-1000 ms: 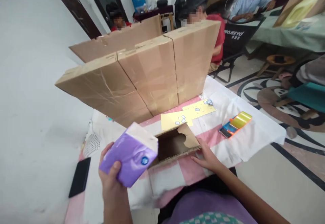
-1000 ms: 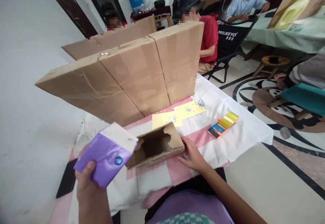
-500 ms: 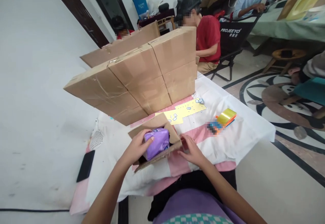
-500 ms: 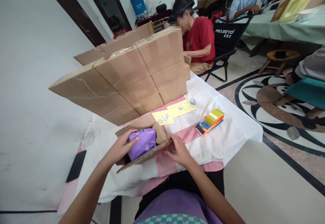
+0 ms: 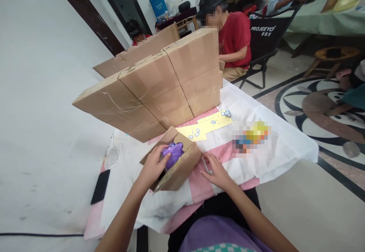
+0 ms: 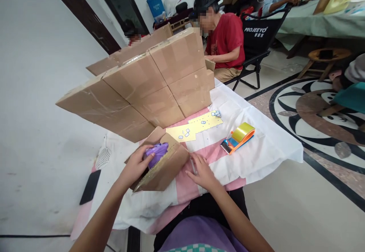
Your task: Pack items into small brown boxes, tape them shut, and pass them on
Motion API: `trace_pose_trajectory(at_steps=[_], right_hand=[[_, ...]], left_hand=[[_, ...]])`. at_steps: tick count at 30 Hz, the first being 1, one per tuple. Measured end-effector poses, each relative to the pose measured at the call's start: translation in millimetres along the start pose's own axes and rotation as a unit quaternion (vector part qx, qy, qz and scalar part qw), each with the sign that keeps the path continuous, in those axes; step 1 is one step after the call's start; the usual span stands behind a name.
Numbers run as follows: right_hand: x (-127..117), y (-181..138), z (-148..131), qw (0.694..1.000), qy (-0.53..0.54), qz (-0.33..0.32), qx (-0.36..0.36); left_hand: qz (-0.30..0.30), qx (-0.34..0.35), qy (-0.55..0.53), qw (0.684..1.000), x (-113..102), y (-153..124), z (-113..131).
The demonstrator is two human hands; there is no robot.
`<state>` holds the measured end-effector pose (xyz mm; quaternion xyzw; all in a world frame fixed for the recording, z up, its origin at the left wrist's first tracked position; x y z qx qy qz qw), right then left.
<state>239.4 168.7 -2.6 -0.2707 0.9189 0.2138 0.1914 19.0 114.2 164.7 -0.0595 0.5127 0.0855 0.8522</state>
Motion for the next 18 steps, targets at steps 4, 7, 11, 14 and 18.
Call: trace_pose_trajectory(at_steps=[4,7,11,14,18], right_hand=[[0.9,-0.3,0.6,1.000,-0.016,-0.008,0.003],[2.8,0.8,1.7,1.000,-0.027,-0.015,0.000],[2.4,0.9,3.1,1.000,-0.018,-0.006,0.002],[3.3,-2.4,4.2,1.000,-0.011,-0.002,0.007],[-2.6,3.5,2.0,1.000,0.021,0.016,0.010]], left_hand=[[-0.023,-0.082,0.135,0.987,3.6,1.3,-14.6],[-0.075,-0.070,0.231,0.967,15.0,5.1,-12.3],[-0.116,-0.041,0.283,0.951,29.6,9.0,-2.6],[-0.170,-0.023,0.282,0.944,43.9,9.1,2.1],[-0.212,0.008,0.242,0.947,56.7,8.4,6.9]])
Point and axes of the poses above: each hand's wrist, its own y-axis towards the middle knuckle, its own x-axis out of the palm, z = x × y, the point moved 8 cm from there along y, towards the middle knuckle, and after that the axes turned 1 degree about x, right-handed, at the moved point
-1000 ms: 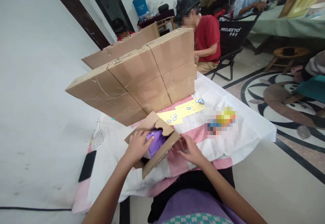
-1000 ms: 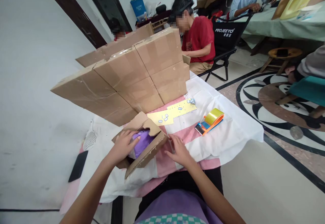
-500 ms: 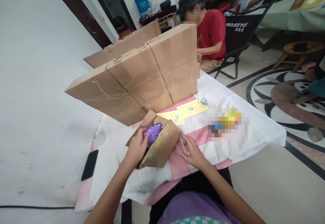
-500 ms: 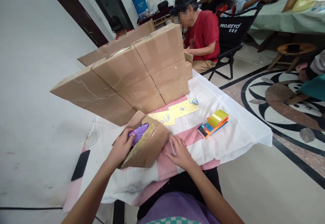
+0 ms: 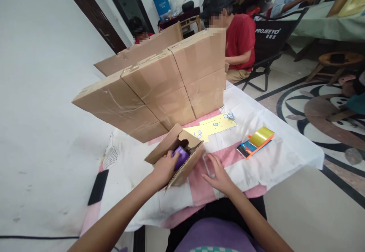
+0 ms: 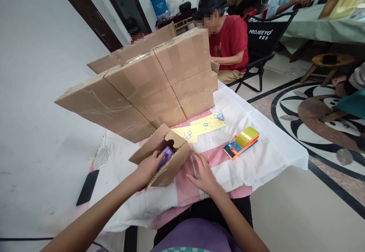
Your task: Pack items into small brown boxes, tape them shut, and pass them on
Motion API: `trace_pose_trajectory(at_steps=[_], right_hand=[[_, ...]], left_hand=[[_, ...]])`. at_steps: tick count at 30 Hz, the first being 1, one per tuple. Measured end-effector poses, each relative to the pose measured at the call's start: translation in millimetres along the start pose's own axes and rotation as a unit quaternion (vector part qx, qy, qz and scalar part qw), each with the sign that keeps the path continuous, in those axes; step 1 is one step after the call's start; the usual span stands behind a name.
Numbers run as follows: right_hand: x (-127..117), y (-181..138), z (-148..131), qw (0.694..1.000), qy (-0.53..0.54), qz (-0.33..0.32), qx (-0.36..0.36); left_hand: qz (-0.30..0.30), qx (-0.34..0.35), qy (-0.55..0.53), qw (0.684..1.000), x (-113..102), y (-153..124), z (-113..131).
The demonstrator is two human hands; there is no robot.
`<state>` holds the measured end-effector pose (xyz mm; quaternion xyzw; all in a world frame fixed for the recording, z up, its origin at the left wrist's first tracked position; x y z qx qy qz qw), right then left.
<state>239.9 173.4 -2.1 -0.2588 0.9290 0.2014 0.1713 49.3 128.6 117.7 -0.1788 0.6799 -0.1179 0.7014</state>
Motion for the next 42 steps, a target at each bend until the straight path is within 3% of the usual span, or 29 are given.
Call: trace_pose_trajectory(at_steps=[5,8,10,13,22,25,29,31,37,42], right_hand=[[-13.7,50.2,-19.4,0.995,0.074,-0.026,-0.056],[-13.2,80.3,-24.5,0.986,0.130,-0.068,-0.083],[-12.0,90.9,-19.4,0.983,0.158,-0.062,-0.076],[-9.2,91.0,-11.0,0.981,0.175,-0.021,-0.079],[-4.1,69.9,1.9,0.980,0.157,0.032,-0.117],[-2.9,69.6,-6.0,0.976,0.152,0.020,-0.153],[0.1,70.7,-20.8,0.973,0.134,-0.013,-0.187],[-1.6,71.2,-26.3,0.970,0.137,-0.014,-0.198],[-2.5,72.1,-27.8,0.969,0.150,-0.014,-0.194],[-3.1,72.4,-28.8,0.969,0.151,-0.012,-0.193]], left_hand=[[-0.007,0.058,-0.119,0.991,2.7,0.7,8.9],[0.039,0.070,-0.201,0.976,-12.5,0.6,3.7],[0.085,0.060,-0.261,0.960,-26.8,1.4,-6.7],[0.128,0.035,-0.306,0.943,-40.4,4.1,-23.2],[0.223,0.100,-0.280,0.928,-71.6,-9.5,-33.5],[0.192,0.072,-0.298,0.932,-77.3,-3.5,-49.7],[0.041,0.080,-0.310,0.946,-64.0,10.6,-58.2],[0.006,0.088,-0.291,0.953,-56.9,13.2,-58.2],[0.019,0.024,-0.165,0.986,-34.8,14.9,-56.6],[0.084,0.058,-0.097,0.990,-28.8,14.8,-35.3]])
Point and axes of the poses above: each hand's wrist, its own y-axis towards the middle knuckle, its own x-axis out of the palm, z = x × y, the point moved 8 cm from there along y, towards the middle knuckle, and after that the axes turned 1 degree about x, right-handed, at the moved point
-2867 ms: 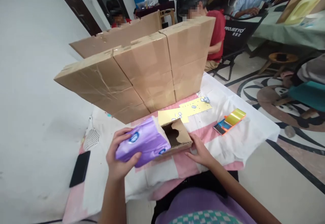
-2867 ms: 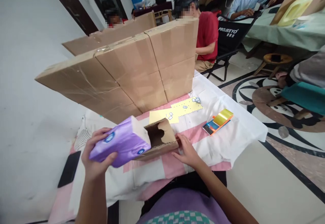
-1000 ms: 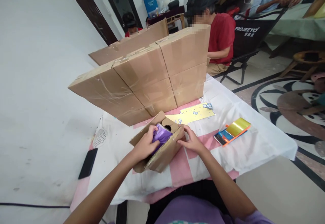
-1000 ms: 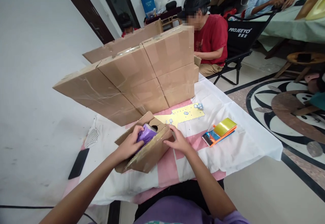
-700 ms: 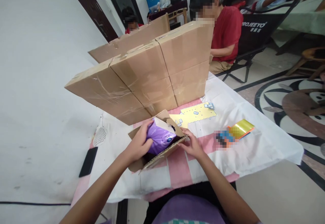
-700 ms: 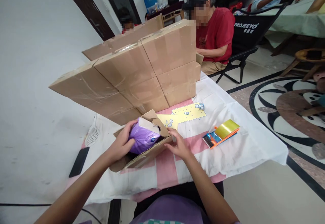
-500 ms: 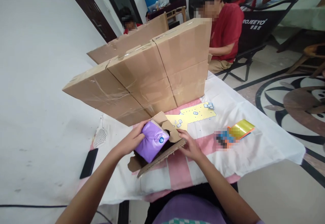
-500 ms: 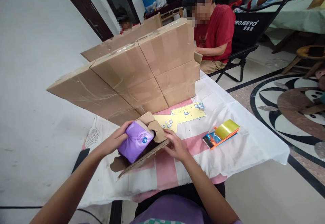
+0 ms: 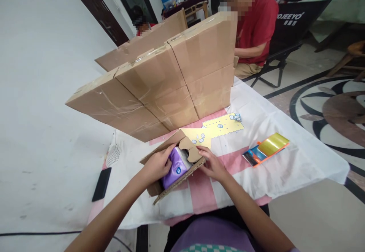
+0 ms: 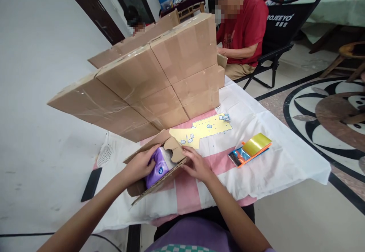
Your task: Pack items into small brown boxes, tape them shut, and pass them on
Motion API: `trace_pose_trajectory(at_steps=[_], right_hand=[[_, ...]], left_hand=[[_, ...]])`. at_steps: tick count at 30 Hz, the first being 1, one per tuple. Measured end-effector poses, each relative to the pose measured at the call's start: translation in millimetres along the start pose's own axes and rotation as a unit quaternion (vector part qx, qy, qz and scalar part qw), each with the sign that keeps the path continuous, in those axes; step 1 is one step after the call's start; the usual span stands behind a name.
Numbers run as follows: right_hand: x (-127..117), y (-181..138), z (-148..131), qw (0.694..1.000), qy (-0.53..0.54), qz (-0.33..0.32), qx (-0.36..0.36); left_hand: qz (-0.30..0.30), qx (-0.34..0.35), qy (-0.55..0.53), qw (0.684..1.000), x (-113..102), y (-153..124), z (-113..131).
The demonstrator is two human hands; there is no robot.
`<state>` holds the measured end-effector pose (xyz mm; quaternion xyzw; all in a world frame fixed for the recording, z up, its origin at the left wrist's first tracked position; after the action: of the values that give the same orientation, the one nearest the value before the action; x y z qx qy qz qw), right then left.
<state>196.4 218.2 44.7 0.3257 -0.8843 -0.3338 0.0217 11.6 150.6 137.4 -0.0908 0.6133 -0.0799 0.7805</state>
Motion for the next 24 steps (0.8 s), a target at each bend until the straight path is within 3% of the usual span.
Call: trace_pose_trajectory(at_steps=[9,16,24], right_hand=[[0.8,-1.0,4.9,1.000,0.001,0.013,0.004],[1.1,-0.8,5.8,1.000,0.007,0.009,0.003],[3.3,-5.2,12.5,0.999,-0.015,0.011,0.030]], left_hand=[[-0.037,-0.044,0.158,0.986,5.5,11.7,18.8],[-0.102,0.108,0.230,0.962,35.7,16.4,38.3],[-0.151,0.166,0.271,0.936,48.6,35.4,44.8]])
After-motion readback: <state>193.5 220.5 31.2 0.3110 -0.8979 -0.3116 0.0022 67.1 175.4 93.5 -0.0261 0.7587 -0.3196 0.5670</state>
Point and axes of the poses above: each hand's wrist, its own y-axis towards the middle knuckle, its own x-axis out of the palm, z = x × y, the point moved 8 cm from there along y, towards the middle knuckle, and after that the axes turned 1 degree about x, right-handed, at the moved point
